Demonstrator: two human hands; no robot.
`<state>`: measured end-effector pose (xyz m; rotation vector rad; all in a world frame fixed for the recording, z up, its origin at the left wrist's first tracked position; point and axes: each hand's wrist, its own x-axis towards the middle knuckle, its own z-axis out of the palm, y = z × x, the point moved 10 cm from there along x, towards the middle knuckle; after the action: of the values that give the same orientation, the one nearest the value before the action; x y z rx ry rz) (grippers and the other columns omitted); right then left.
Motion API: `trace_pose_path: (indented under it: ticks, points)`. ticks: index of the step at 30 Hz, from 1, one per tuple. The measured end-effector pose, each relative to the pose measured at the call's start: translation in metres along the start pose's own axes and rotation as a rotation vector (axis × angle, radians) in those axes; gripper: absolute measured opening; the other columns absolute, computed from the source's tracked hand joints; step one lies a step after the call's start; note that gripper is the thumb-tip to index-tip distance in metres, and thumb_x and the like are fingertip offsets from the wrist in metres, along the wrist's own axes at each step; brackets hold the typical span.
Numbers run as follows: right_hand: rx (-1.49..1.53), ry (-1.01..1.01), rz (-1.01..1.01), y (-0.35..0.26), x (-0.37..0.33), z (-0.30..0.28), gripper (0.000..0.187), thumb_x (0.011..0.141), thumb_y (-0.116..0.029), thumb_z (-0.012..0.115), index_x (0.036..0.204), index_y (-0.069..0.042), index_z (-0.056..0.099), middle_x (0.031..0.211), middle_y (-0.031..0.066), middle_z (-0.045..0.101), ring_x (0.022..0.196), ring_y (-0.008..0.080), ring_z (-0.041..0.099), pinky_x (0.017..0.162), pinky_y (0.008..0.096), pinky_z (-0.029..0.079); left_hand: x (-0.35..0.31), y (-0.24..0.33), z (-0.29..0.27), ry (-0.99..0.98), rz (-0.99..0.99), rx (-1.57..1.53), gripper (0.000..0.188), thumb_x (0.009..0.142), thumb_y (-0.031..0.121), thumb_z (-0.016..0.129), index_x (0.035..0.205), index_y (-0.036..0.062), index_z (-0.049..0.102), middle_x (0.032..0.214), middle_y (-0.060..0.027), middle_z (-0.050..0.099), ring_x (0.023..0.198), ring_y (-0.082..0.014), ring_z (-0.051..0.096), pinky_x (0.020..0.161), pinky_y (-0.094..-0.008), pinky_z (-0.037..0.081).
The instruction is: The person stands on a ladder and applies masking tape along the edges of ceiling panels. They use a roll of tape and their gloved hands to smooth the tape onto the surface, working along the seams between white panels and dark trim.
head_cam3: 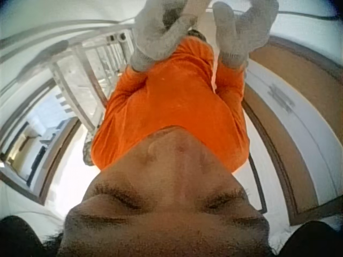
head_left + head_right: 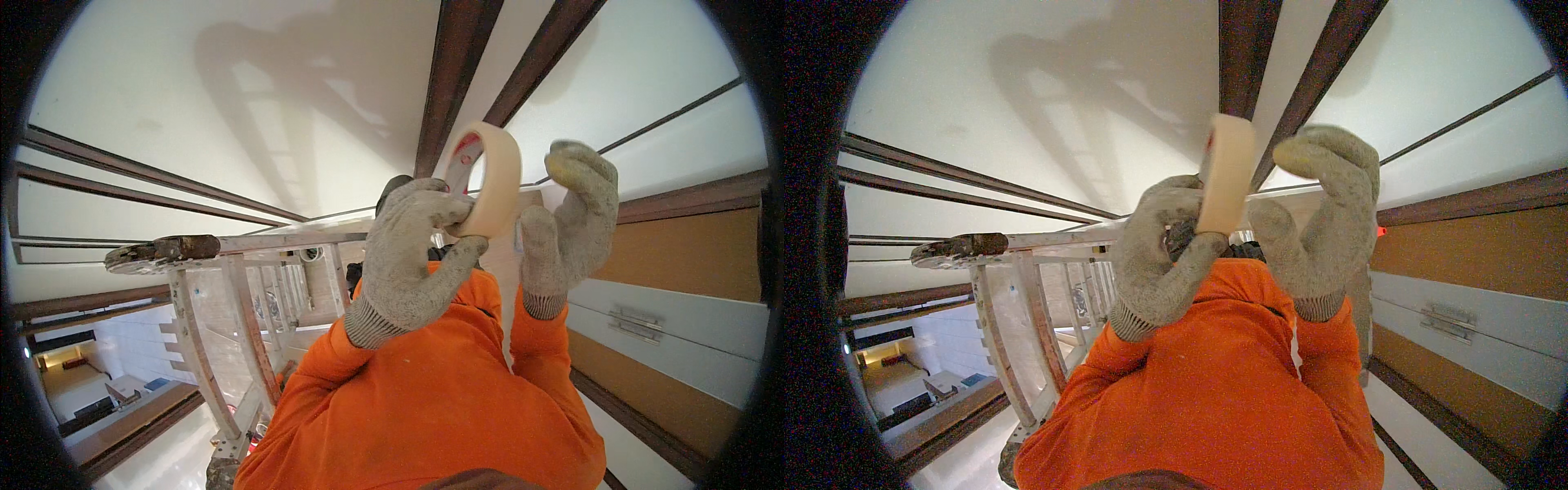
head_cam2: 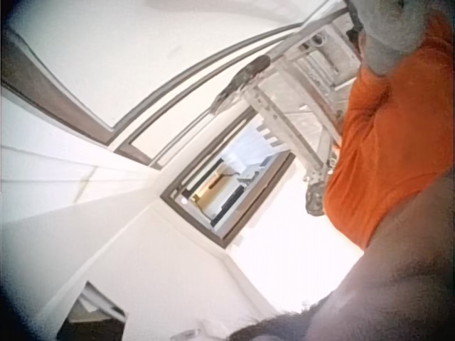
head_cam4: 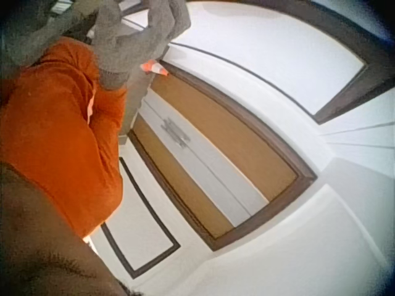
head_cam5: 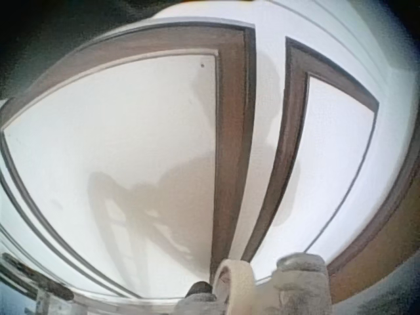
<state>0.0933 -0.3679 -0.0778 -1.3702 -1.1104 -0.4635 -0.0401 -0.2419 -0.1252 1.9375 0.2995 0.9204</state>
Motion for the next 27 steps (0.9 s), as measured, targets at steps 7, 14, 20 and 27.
trace_pose_path:
  ticks: [7, 14, 20, 27]
  points:
    - [0.389, -0.195, 0.43, 0.013, -0.011, 0.033, 0.042, 0.087, -0.027, 0.077, 0.116, 0.002, 0.065, 0.115, 0.0133, 0.065, 0.107, 0.0211, 0.061, 0.096, 0.0344, 0.048, 0.005, 0.008, -0.007, 0.05, 0.145, -0.11, 0.034, 0.08, 0.008, 0.081, 0.11, 0.0037, 0.067, 0.114, -0.0172, 0.072, 0.117, -0.0347, 0.066, 0.109, -0.0535, 0.045]
    - [0.402, 0.071, 0.46, 0.046, -0.016, 0.014, 0.061, 0.093, -0.046, 0.07, 0.13, 0.002, 0.056, 0.123, 0.0145, 0.062, 0.114, 0.0241, 0.06, 0.1, 0.0356, 0.048, 0.007, 0.012, 0.002, -0.057, 0.238, -0.241, 0.033, 0.077, 0.001, 0.072, 0.11, 0.0048, 0.067, 0.114, -0.0153, 0.071, 0.115, -0.0346, 0.066, 0.115, -0.0596, 0.037]
    - [0.453, -0.208, 0.015, 0.011, 0.008, 0.018, 0.067, 0.093, -0.062, 0.064, 0.11, 0.002, 0.064, 0.106, 0.0175, 0.065, 0.107, 0.0369, 0.065, 0.086, 0.0479, 0.056, 0.005, 0.021, 0.019, -0.27, 0.247, -0.36, 0.031, 0.078, 0.004, 0.068, 0.109, 0.0039, 0.066, 0.113, -0.0147, 0.069, 0.111, -0.0326, 0.066, 0.116, -0.0555, 0.034]
    - [0.506, -0.167, -0.161, -0.007, 0.008, -0.002, 0.04, 0.08, -0.04, 0.075, 0.088, -0.002, 0.065, 0.082, 0.0132, 0.06, 0.075, 0.0277, 0.056, 0.065, 0.0411, 0.046, -0.001, 0.01, 0.031, -0.324, 0.101, -0.618, 0.023, 0.087, 0.015, 0.066, 0.106, 0.0032, 0.067, 0.109, -0.0142, 0.071, 0.11, -0.0316, 0.066, 0.117, -0.0567, 0.03]
